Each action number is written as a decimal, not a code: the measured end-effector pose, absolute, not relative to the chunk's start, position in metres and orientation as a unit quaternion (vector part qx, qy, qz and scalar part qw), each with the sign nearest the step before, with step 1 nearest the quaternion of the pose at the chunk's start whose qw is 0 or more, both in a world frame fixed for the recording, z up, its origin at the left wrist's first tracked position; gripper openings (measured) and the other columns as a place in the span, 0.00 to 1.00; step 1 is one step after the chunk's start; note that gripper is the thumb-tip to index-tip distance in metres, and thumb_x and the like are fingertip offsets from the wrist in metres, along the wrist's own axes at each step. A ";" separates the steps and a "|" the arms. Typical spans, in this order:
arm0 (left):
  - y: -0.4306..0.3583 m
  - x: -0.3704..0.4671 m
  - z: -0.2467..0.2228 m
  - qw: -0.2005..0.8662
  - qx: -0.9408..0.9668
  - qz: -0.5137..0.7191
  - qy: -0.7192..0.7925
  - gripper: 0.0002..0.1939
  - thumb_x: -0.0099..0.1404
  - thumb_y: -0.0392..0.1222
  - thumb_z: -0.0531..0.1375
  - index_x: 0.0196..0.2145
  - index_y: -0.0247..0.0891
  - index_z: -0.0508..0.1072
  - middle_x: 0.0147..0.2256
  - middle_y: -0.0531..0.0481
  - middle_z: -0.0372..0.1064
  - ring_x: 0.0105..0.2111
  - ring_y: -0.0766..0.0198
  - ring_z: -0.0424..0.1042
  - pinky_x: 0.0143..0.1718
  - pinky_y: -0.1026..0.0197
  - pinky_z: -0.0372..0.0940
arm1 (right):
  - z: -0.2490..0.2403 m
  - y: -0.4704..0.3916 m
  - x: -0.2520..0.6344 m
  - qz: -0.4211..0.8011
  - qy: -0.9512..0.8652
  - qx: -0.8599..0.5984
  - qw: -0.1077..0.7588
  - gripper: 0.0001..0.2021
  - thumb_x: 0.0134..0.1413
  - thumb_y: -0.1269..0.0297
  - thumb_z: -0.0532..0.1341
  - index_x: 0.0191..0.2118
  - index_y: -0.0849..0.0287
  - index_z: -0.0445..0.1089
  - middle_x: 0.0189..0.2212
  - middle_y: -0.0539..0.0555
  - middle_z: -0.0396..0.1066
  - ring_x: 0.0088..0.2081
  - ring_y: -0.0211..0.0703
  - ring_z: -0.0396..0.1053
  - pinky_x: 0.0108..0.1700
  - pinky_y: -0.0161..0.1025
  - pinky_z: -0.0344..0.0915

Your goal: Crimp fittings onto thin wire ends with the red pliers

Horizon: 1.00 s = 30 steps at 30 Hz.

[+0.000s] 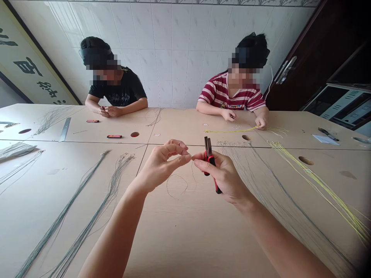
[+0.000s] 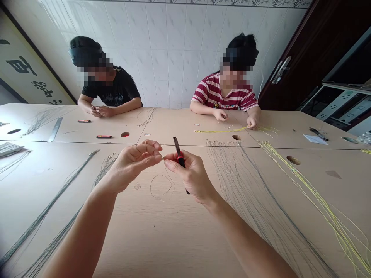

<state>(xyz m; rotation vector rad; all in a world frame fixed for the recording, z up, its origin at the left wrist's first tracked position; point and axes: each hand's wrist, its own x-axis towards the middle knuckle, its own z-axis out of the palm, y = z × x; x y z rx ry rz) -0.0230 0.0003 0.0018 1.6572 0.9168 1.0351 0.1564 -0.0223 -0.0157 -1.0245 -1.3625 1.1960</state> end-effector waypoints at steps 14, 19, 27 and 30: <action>0.003 -0.022 -0.003 0.465 0.681 0.457 0.334 0.06 0.62 0.41 0.64 0.28 0.40 0.72 0.37 0.50 0.67 0.40 0.63 0.67 0.45 0.56 0.64 | -0.016 -0.023 0.155 0.472 -0.577 -0.433 0.507 0.07 0.53 0.59 0.64 0.28 0.55 0.70 0.24 0.47 0.59 0.29 0.37 0.54 0.33 0.37 0.53; 0.002 -0.023 -0.004 0.470 0.676 0.456 0.337 0.05 0.62 0.41 0.65 0.28 0.41 0.73 0.38 0.51 0.67 0.40 0.64 0.67 0.43 0.58 0.63 | -0.016 -0.024 0.157 0.458 -0.578 -0.436 0.516 0.07 0.53 0.59 0.64 0.29 0.56 0.71 0.24 0.47 0.59 0.28 0.36 0.54 0.31 0.37 0.54; 0.002 -0.021 -0.004 0.447 0.686 0.460 0.343 0.07 0.61 0.41 0.65 0.27 0.40 0.73 0.37 0.50 0.68 0.39 0.64 0.67 0.43 0.57 0.64 | -0.012 -0.026 0.153 0.465 -0.568 -0.451 0.508 0.07 0.51 0.59 0.65 0.27 0.55 0.71 0.22 0.46 0.57 0.23 0.34 0.50 0.26 0.37 0.51; 0.002 -0.021 -0.005 0.436 0.692 0.454 0.352 0.06 0.61 0.41 0.65 0.28 0.40 0.74 0.38 0.50 0.68 0.40 0.64 0.68 0.43 0.57 0.64 | -0.013 -0.026 0.154 0.465 -0.570 -0.451 0.506 0.07 0.51 0.59 0.65 0.27 0.55 0.71 0.22 0.46 0.57 0.22 0.34 0.50 0.26 0.37 0.50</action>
